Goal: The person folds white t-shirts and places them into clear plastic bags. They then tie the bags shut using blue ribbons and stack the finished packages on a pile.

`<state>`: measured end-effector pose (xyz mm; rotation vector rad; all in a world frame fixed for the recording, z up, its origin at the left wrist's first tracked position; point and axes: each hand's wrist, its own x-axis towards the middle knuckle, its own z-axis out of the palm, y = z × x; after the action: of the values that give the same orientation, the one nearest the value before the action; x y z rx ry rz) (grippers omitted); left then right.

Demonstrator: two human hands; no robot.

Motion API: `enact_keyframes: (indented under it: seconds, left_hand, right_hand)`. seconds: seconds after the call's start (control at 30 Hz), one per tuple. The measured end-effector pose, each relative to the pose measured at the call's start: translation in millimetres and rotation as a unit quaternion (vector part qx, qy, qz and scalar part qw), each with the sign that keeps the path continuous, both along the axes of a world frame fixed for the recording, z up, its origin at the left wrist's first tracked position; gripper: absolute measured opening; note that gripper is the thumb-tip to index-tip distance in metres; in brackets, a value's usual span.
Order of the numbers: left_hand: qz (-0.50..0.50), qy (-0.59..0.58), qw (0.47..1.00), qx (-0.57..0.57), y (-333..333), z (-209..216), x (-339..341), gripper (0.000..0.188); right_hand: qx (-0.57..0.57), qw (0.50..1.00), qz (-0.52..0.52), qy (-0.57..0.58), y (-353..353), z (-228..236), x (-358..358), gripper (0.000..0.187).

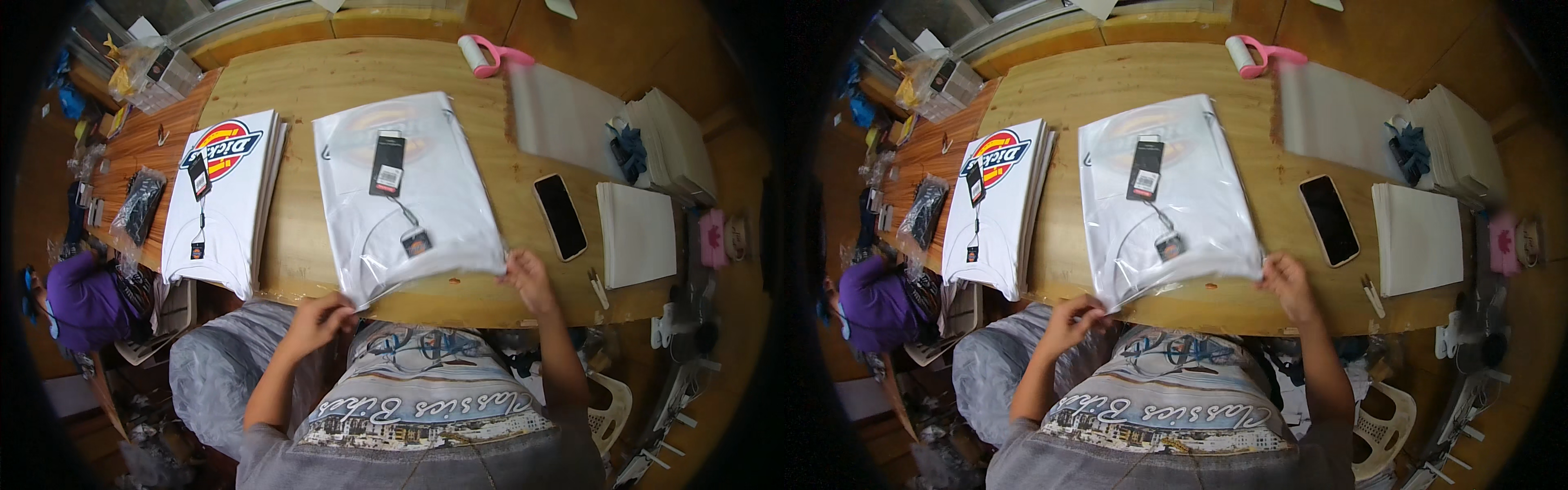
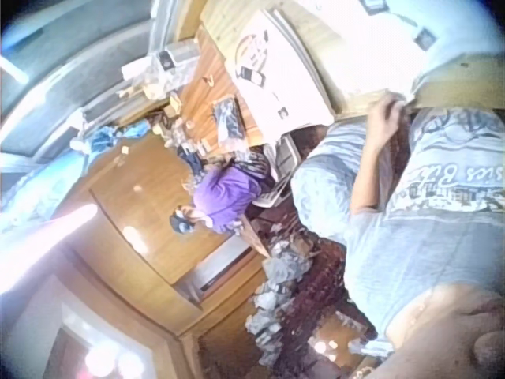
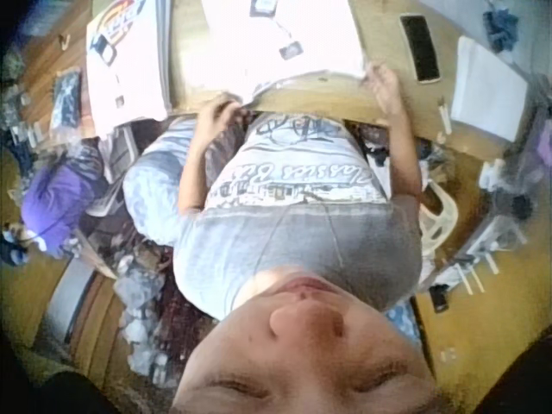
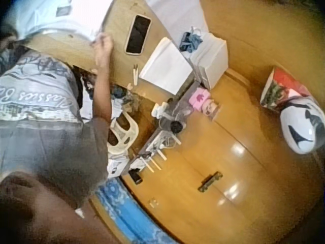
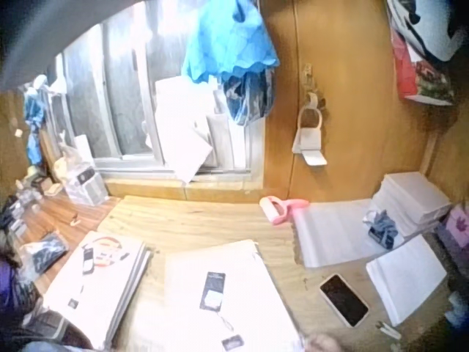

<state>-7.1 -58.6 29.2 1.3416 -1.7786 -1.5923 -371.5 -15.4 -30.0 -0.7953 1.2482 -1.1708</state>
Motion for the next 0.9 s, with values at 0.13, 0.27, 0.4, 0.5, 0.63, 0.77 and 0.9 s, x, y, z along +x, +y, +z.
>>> enact_keyframes:
  seconds: [0.13,0.27,0.4,0.5,0.63,0.77,0.9]
  left_hand:
    - [-0.259,-0.085,0.937,-0.218,-1,10,-74,0.015]
    - [-0.352,0.020,0.885,-0.305,-9,0,-153,0.026]
    - [-0.120,-0.147,0.886,-0.424,-111,-42,-177,0.031]
    - [-0.020,-0.282,0.840,-0.464,-182,-47,-188,0.040]
    - [-0.126,-0.246,0.924,-0.263,-240,-47,-217,0.053]
    - [-0.262,-0.177,0.942,-0.114,-262,-27,-214,0.067]
    - [-0.264,0.066,0.962,-0.007,-267,57,-172,0.058]
  right_hand:
    - [-0.031,0.974,-0.176,0.141,-21,19,-22,0.025]
    - [-0.026,0.952,-0.264,0.151,26,9,-33,0.034]
    - [0.069,0.952,-0.295,-0.039,77,16,9,0.041]
    - [0.056,0.956,-0.236,-0.163,78,16,53,0.045]
    - [0.008,0.934,-0.254,-0.251,33,7,76,0.046]
    - [-0.038,0.932,-0.253,-0.257,-12,-4,60,0.046]
    - [-0.131,0.954,-0.177,-0.205,-34,48,17,0.042]
